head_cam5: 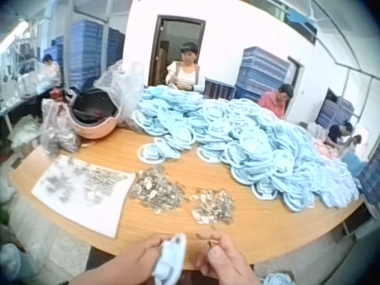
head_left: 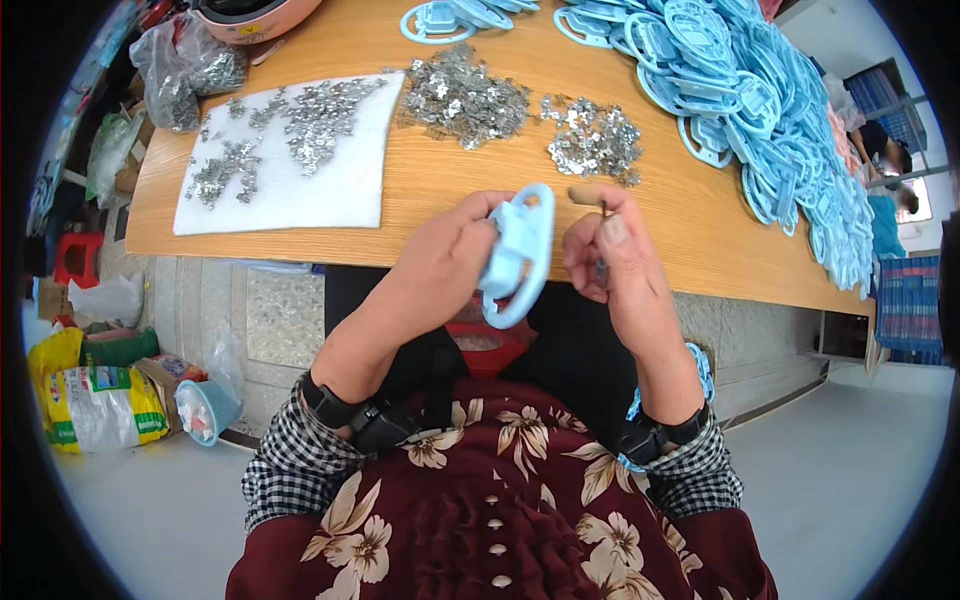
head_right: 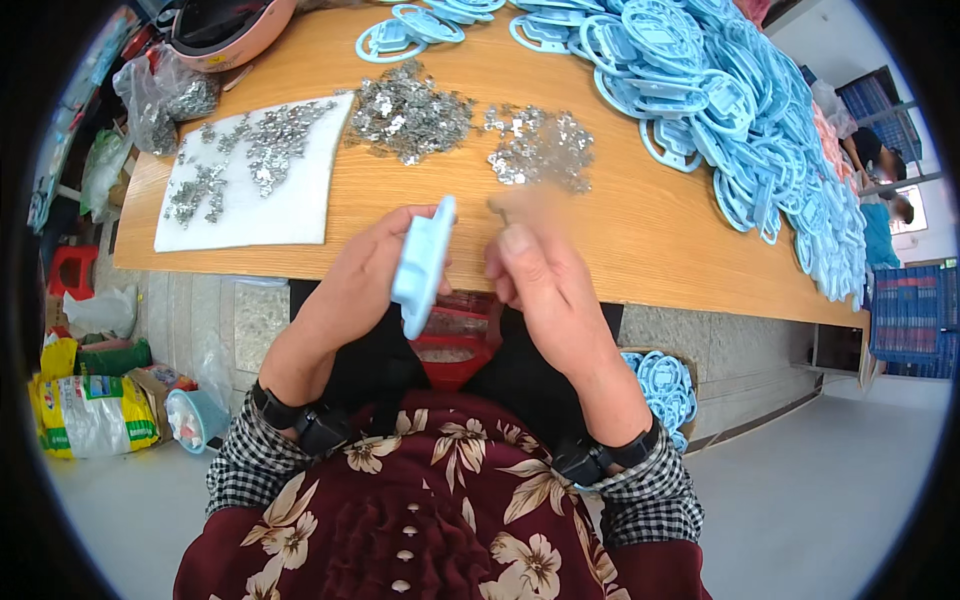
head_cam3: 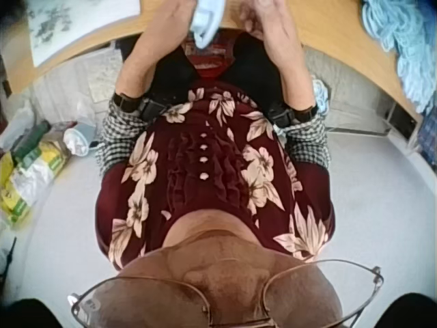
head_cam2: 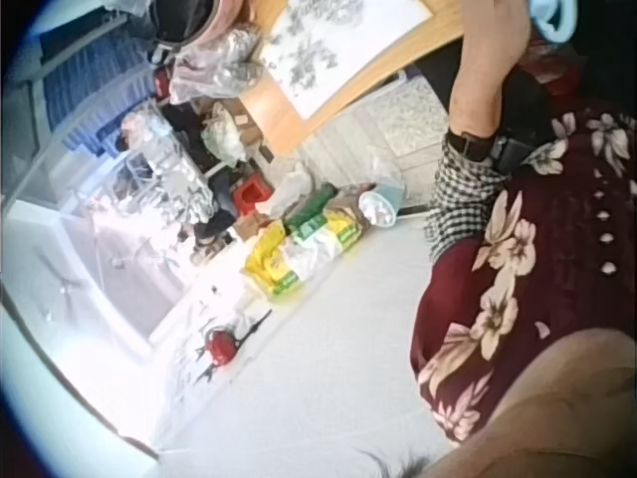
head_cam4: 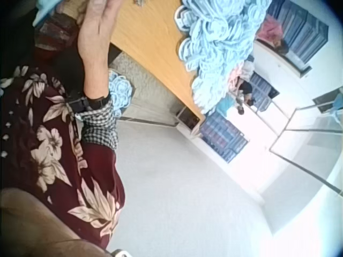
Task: Manually assemble small metal components onto a blue circular plastic base.
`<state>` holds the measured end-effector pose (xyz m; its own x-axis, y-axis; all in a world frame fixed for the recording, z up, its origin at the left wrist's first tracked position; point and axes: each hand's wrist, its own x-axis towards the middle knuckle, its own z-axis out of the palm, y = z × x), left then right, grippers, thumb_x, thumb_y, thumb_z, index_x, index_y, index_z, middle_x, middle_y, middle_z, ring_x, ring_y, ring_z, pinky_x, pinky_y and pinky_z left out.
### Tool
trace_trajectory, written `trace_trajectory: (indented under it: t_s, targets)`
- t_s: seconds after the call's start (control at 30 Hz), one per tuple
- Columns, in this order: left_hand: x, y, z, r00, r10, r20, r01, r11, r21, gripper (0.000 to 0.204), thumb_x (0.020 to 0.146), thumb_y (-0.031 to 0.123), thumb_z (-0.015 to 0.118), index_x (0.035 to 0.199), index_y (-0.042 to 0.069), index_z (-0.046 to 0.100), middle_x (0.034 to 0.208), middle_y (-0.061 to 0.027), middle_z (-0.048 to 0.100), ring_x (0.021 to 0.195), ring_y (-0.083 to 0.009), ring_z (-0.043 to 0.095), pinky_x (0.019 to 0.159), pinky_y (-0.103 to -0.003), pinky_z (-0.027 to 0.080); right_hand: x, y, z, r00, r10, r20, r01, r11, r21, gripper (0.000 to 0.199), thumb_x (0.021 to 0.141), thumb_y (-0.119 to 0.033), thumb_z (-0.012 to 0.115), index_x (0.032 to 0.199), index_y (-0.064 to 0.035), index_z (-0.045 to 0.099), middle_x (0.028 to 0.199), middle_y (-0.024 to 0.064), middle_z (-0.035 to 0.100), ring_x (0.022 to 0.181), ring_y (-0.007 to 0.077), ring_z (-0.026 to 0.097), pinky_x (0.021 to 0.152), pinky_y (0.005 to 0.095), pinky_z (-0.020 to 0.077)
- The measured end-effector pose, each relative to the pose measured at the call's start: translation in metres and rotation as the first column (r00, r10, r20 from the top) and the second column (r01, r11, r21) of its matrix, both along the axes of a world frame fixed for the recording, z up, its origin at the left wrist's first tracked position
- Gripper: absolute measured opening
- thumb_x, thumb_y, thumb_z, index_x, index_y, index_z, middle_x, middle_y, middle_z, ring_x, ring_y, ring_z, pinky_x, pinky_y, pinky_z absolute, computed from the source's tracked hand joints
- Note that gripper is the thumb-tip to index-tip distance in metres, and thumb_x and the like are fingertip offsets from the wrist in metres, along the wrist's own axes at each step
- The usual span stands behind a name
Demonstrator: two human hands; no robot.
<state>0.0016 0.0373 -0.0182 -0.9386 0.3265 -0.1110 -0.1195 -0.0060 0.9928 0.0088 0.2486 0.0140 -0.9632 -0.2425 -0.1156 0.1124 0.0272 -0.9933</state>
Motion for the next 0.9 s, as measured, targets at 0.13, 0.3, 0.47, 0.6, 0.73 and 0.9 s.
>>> trace_trajectory:
  t_s: [0.13,0.3,0.47,0.6,0.73,0.9]
  targets:
    - [0.002,-0.002,-0.005,0.969,-0.078,0.233,-0.025,0.912,0.410,0.044,0.107,0.028,0.044,0.135,-0.006,0.048,0.102,-0.0132,0.067,0.087,-0.0191,0.069,0.073,-0.029,0.059,0.002,0.001,-0.019,0.969,-0.061,-0.240,0.086,0.992,0.096,0.026,0.106,-0.020,0.049,0.129,-0.0078,0.051,0.078,-0.0020,0.052,0.064,0.0039,0.048,0.052,0.0199,0.0346]
    - [0.002,-0.003,-0.008,0.959,-0.145,0.243,-0.028,0.806,0.591,0.041,0.105,0.027,0.048,0.132,-0.004,0.050,0.104,-0.0140,0.067,0.086,-0.0192,0.069,0.072,-0.030,0.059,0.005,-0.019,-0.005,0.831,0.117,-0.544,0.187,0.862,0.471,0.022,0.097,-0.004,0.060,0.119,-0.0028,0.062,0.085,0.0090,0.067,0.069,0.0146,0.064,0.064,0.0280,0.0513]
    - [0.002,0.000,-0.014,0.968,-0.136,0.209,-0.034,0.757,0.652,0.031,0.100,0.028,0.057,0.121,0.005,0.059,0.101,-0.0182,0.068,0.083,-0.0244,0.068,0.065,-0.033,0.057,0.005,-0.026,0.002,0.871,0.131,-0.473,0.089,0.905,0.415,0.024,0.096,-0.001,0.061,0.119,-0.0016,0.064,0.087,0.0113,0.069,0.076,0.0216,0.069,0.070,0.0297,0.0535]
    - [0.002,0.000,-0.014,0.967,-0.162,0.196,-0.009,0.748,0.664,0.031,0.102,0.028,0.053,0.119,0.002,0.059,0.100,-0.0151,0.068,0.082,-0.0210,0.068,0.066,-0.031,0.057,0.001,-0.026,-0.003,0.847,0.168,-0.505,0.061,0.912,0.406,0.033,0.092,0.004,0.057,0.125,-0.0015,0.062,0.082,0.0092,0.067,0.073,0.0197,0.070,0.067,0.0305,0.0558]
    - [0.003,0.001,-0.011,0.960,-0.190,0.204,0.008,0.749,0.663,0.031,0.104,0.028,0.050,0.117,0.001,0.059,0.098,-0.0116,0.068,0.081,-0.0172,0.068,0.068,-0.028,0.055,0.004,-0.025,-0.010,0.874,0.159,-0.459,0.015,0.936,0.352,0.042,0.090,0.008,0.054,0.129,-0.0022,0.060,0.078,0.0087,0.065,0.071,0.0193,0.070,0.065,0.0315,0.0574]
    - [0.003,0.000,-0.018,0.965,-0.169,0.203,0.007,0.785,0.620,0.040,0.099,0.029,0.058,0.126,0.000,0.058,0.099,-0.0160,0.068,0.080,-0.0222,0.069,0.065,-0.031,0.056,0.007,-0.026,-0.012,0.880,0.156,-0.449,0.012,0.937,0.349,0.036,0.090,0.007,0.054,0.125,-0.0012,0.061,0.079,0.0102,0.066,0.072,0.0217,0.070,0.066,0.0331,0.0573]
